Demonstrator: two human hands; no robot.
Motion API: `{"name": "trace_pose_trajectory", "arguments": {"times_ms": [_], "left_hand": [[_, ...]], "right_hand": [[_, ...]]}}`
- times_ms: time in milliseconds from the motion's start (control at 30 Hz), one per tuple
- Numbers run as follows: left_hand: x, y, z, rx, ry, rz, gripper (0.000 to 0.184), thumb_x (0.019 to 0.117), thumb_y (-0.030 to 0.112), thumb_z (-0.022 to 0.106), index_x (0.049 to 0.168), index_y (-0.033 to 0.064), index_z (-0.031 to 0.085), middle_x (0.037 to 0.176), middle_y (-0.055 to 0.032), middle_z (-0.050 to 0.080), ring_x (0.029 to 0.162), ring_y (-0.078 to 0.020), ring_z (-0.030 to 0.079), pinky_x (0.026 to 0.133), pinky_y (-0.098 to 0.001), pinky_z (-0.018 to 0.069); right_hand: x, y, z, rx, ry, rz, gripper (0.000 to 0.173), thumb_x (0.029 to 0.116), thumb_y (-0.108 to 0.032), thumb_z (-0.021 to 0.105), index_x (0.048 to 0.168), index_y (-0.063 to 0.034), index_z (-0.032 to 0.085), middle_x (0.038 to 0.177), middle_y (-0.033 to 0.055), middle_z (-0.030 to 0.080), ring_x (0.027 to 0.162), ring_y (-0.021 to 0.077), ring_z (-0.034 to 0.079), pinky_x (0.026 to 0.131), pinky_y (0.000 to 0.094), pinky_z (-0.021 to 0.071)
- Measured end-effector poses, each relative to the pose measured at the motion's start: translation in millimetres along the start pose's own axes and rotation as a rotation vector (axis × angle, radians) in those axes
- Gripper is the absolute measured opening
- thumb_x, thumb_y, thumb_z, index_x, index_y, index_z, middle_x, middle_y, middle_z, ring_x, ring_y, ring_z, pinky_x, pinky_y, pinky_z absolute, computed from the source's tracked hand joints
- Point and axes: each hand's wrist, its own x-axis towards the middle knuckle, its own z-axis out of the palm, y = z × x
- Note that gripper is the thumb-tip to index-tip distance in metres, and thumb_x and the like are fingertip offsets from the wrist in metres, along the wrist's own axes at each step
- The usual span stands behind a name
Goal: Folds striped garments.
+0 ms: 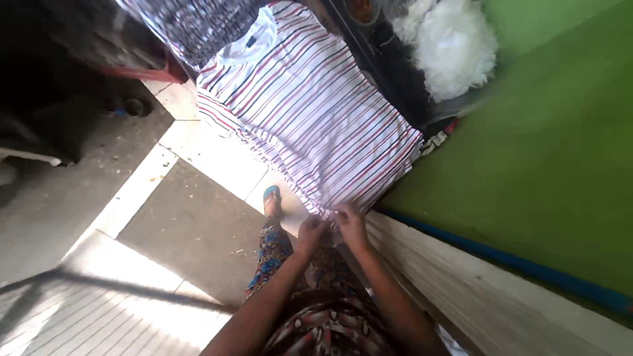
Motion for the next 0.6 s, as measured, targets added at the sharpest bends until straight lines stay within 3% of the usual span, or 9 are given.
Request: {"name": "trace_pose_trajectory", "arguments": {"times_ms": [167,267,433,500,567,600], "left_hand": [[-9,0,10,-0.148,0.079,-0.056,0.014,0.1035,0.005,0.055,0.104,-0.007,0.063,0.082,-0.0066,0.068,0.072,-0.0108,0.067,0.072,-0.0268,0.0582],[-12,-1,13,-0.22,0.103,-0.099,0.016,0.1054,0.007,0.052,0.105,-0.0061,0.061,0.08,-0.0053,0.067,0.07,-0.0099,0.066,0.07,-0.0255,0.0573],[-16,8,12,-0.283,0.094,-0.143,0.016,0.1047,0.009,0.055,0.106,-0.0056,0.062,0.08,-0.006,0.068,0.068,-0.0096,0.066,0.067,-0.0241,0.0569],[-17,10,11,-0.263,0.093,-0.137,0.015,0.1033,0.01,0.058,0.102,-0.0037,0.065,0.079,-0.0045,0.068,0.068,-0.0079,0.065,0.066,-0.0227,0.0551],[-17,15,8,-0.167,0.1,-0.097,0.016,0.1024,0.013,0.061,0.102,-0.0017,0.067,0.085,-0.003,0.067,0.073,-0.0068,0.061,0.069,-0.023,0.0509],[-18,20,4,-0.129,0.103,-0.082,0.02,0.1033,0.015,0.06,0.108,-0.0025,0.067,0.095,-0.0056,0.067,0.082,-0.0091,0.061,0.077,-0.0261,0.0509]], "right_hand": [[-16,15,5,-0.034,0.02,-0.146,0.023,0.0959,0.006,0.055,0.109,0.008,0.073,0.11,0.0254,0.071,0.105,0.0317,0.069,0.098,0.0383,0.054],[-21,20,6,-0.04,0.044,-0.198,0.024,0.0956,0.007,0.054,0.11,0.0083,0.074,0.11,0.0264,0.07,0.105,0.0328,0.069,0.097,0.0398,0.0545],[-30,30,11,-0.026,0.043,-0.287,0.033,0.0898,0.007,0.06,0.122,0.0091,0.069,0.123,0.0296,0.065,0.114,0.0338,0.066,0.1,0.0378,0.0538],[-30,31,12,-0.052,0.054,-0.298,0.032,0.0902,0.005,0.064,0.121,0.0085,0.07,0.123,0.0287,0.066,0.114,0.033,0.066,0.101,0.0371,0.0538],[-26,24,10,-0.066,0.114,-0.32,0.025,0.0914,0.005,0.063,0.114,0.0089,0.072,0.115,0.0278,0.069,0.107,0.0334,0.069,0.097,0.0379,0.0554],[-23,17,5,-0.08,0.145,-0.335,0.022,0.0916,0.006,0.062,0.11,0.0096,0.073,0.11,0.0277,0.069,0.104,0.0345,0.069,0.095,0.0396,0.0559]]}}
